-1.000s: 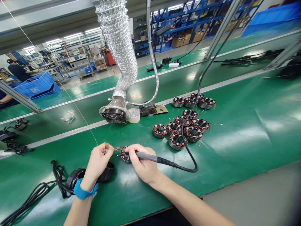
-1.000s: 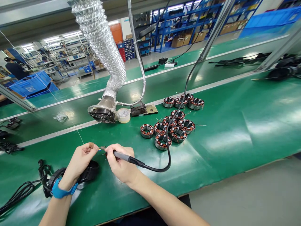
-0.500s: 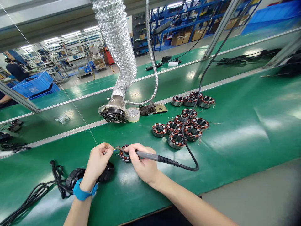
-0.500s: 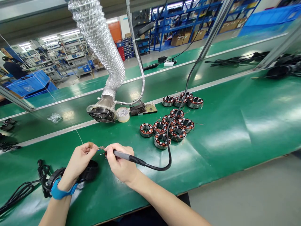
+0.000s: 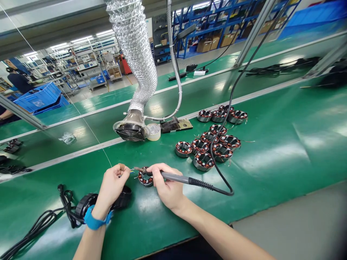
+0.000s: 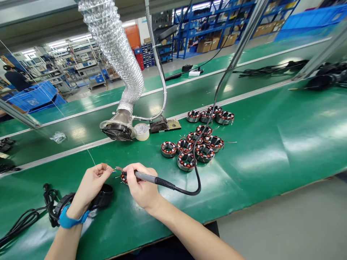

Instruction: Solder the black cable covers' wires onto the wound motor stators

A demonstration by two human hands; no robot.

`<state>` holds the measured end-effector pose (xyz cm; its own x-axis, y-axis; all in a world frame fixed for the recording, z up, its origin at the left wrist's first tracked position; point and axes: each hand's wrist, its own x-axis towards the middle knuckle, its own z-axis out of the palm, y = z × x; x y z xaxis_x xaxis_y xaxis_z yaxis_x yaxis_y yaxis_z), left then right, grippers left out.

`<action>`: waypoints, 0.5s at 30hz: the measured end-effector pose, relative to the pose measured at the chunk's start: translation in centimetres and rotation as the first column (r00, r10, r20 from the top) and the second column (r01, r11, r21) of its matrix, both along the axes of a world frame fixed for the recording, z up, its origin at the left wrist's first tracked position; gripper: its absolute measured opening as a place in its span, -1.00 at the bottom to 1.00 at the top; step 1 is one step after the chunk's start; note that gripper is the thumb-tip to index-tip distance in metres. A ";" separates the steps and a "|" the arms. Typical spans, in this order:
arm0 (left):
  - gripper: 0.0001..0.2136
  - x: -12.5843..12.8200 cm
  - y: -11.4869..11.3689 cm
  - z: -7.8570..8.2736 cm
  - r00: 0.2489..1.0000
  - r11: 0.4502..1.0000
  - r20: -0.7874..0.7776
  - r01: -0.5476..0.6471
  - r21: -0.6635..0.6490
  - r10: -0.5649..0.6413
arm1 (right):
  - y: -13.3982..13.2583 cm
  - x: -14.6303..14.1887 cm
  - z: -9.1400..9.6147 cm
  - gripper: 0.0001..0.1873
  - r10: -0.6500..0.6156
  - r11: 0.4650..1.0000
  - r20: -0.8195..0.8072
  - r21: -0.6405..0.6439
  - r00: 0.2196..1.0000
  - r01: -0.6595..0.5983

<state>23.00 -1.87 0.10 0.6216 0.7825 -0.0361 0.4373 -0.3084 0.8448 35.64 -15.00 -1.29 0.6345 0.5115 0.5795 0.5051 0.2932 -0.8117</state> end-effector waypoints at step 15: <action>-0.74 0.2 -0.2 0.4 1.000 1.000 -0.014 0.015 -0.002 -0.015 | 0.2 0.0 0.2 -0.75 0.022 1.000 0.026 -0.022 0.999 -0.021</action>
